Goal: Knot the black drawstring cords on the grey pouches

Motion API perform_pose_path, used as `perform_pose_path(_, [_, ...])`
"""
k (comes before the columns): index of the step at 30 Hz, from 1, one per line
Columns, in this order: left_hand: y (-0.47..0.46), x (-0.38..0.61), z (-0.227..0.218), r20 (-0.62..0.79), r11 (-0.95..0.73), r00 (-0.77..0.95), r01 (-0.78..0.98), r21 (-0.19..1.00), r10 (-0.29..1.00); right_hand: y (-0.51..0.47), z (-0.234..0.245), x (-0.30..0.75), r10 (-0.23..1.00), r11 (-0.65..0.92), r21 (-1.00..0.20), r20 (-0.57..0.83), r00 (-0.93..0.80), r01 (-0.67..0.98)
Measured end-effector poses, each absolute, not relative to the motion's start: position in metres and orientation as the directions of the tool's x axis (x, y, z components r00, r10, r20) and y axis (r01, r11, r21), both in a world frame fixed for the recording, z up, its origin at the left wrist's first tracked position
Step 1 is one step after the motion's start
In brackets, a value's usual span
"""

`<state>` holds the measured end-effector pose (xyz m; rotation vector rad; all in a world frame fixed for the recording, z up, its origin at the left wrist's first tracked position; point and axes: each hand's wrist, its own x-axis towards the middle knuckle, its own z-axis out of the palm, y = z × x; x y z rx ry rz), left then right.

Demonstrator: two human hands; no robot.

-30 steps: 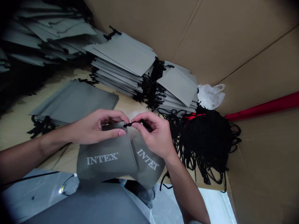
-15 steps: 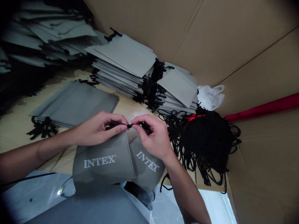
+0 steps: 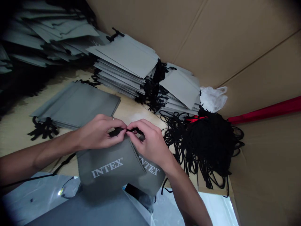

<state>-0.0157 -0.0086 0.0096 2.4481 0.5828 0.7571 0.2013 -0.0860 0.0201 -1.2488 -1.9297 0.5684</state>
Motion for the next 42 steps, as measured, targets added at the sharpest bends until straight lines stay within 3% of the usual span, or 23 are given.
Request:
perform_pose_path(5, [-0.011, -0.015, 0.01, 0.402, -0.744, 0.702, 0.273, 0.61, 0.587, -0.088, 0.015, 0.197, 0.901, 0.434, -0.7, 0.329, -0.283, 0.567])
perform_pose_path(9, [-0.011, -0.013, 0.011, 0.291, -0.625, 0.687, 0.301, 0.721, 0.666, -0.088, 0.013, 0.196, 0.887, 0.462, -0.652, 0.355, -0.297, 0.601])
perform_pose_path(14, [-0.01, -0.01, 0.007, 0.125, -0.664, 0.823, 0.347, 0.662, 0.554, -0.087, 0.011, 0.196, 0.873, 0.487, -0.63, 0.368, -0.32, 0.605])
perform_pose_path(18, [-0.012, -0.008, 0.001, 0.169, -0.695, 0.819, 0.335, 0.636, 0.548, -0.087, 0.01, 0.194, 0.871, 0.491, -0.643, 0.373, -0.319, 0.588])
perform_pose_path(21, [-0.012, -0.01, 0.001, 0.195, -0.668, 0.808, 0.294, 0.684, 0.556, -0.088, 0.011, 0.194, 0.885, 0.466, -0.679, 0.36, -0.296, 0.567])
perform_pose_path(24, [-0.01, -0.015, 0.007, 0.12, -0.533, 0.835, 0.226, 0.816, 0.537, -0.088, 0.013, 0.197, 0.923, 0.384, -0.78, 0.308, -0.231, 0.494])
perform_pose_path(27, [-0.007, -0.021, 0.017, 0.014, -0.336, 0.885, 0.162, 0.928, 0.465, -0.085, 0.015, 0.202, 0.956, 0.27, -0.908, 0.215, -0.198, 0.32])
perform_pose_path(32, [-0.006, -0.025, 0.028, -0.031, -0.171, 0.915, 0.108, 0.979, 0.403, -0.081, 0.015, 0.206, 0.952, 0.234, -0.965, 0.203, -0.229, 0.117])
perform_pose_path(37, [-0.004, -0.028, 0.031, -0.032, -0.161, 0.931, 0.096, 0.982, 0.363, -0.081, 0.013, 0.206, 0.947, 0.234, -0.969, 0.208, -0.244, 0.081])
perform_pose_path(42, [0.001, -0.027, 0.031, 0.031, -0.339, 0.879, 0.151, 0.929, 0.476, -0.079, 0.015, 0.213, 0.944, 0.293, -0.931, 0.247, -0.216, 0.217])
